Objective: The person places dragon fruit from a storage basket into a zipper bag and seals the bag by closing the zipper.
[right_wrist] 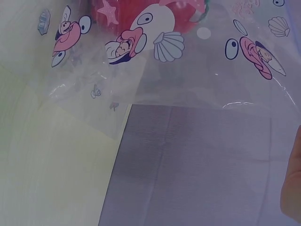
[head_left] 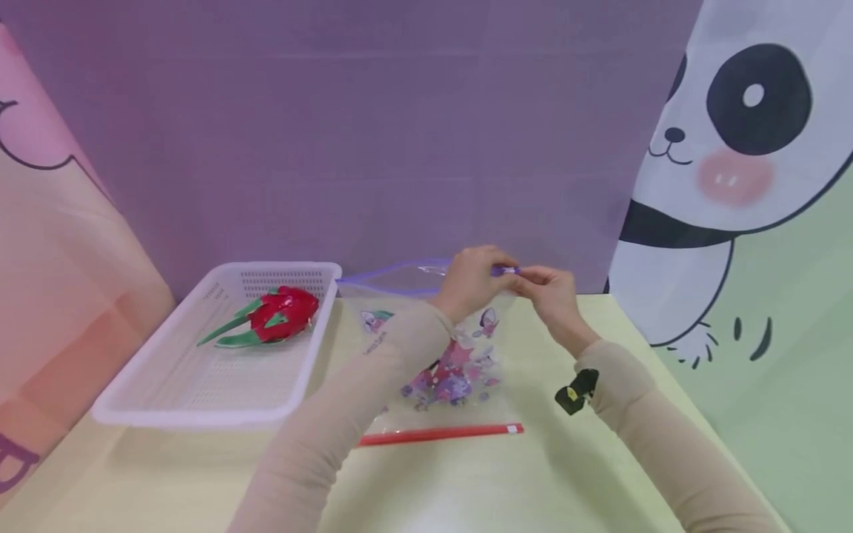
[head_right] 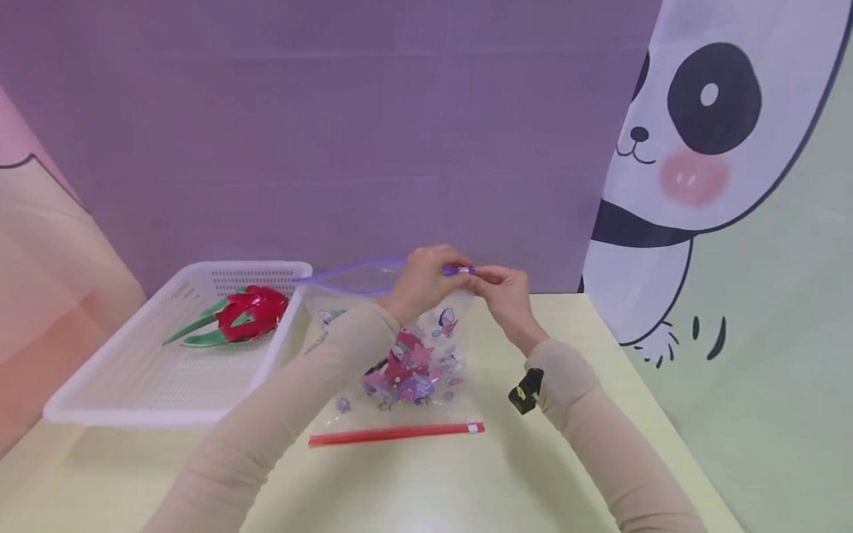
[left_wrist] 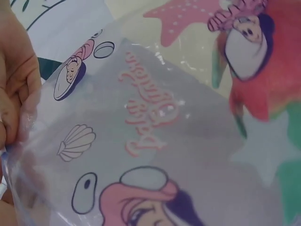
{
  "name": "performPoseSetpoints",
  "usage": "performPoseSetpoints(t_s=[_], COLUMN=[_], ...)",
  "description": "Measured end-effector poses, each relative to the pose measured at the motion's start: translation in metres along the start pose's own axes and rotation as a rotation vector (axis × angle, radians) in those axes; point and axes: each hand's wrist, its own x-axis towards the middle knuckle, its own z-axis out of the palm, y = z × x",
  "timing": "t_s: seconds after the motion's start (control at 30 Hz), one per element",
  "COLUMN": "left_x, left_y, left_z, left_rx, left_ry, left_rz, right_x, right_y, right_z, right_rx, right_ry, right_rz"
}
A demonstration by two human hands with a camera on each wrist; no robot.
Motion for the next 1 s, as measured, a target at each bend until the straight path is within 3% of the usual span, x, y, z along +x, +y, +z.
performPoseSetpoints(t_s=[0.1,0.27,0.37,0.8,1.0], left_x=[0.001,0.0,-0.001,-0.003,-0.007], left_y=[-0.002,-0.001,-0.001,-0.015,-0.025], left_z=[0.001,0.001,0.0,-0.006,-0.008], left_rx=[-0.086,-0.267,-0.316,-0.355,-0.401], left_ry=[-0.008,-0.019,-0.018,-0.13,-0.164], left_rz=[-0.053,-0.193,-0.23,-0.05,-0.006], right_x=[0.0,-0.002,-0.003,-0.008,-0.011], right_y=[0.0,-0.002,-0.005,-0.009,-0.007], right_z=[0.0,0.0,0.0,-0.002,-0.004], right_rx=[-0.02,-0.064,-0.072,-0.129,-0.178], right_ry=[-0.006,-0.037,-0.05,-0.084,-0.094], right_rz=[0.005,0.018,0.015,-0.021,-0.019])
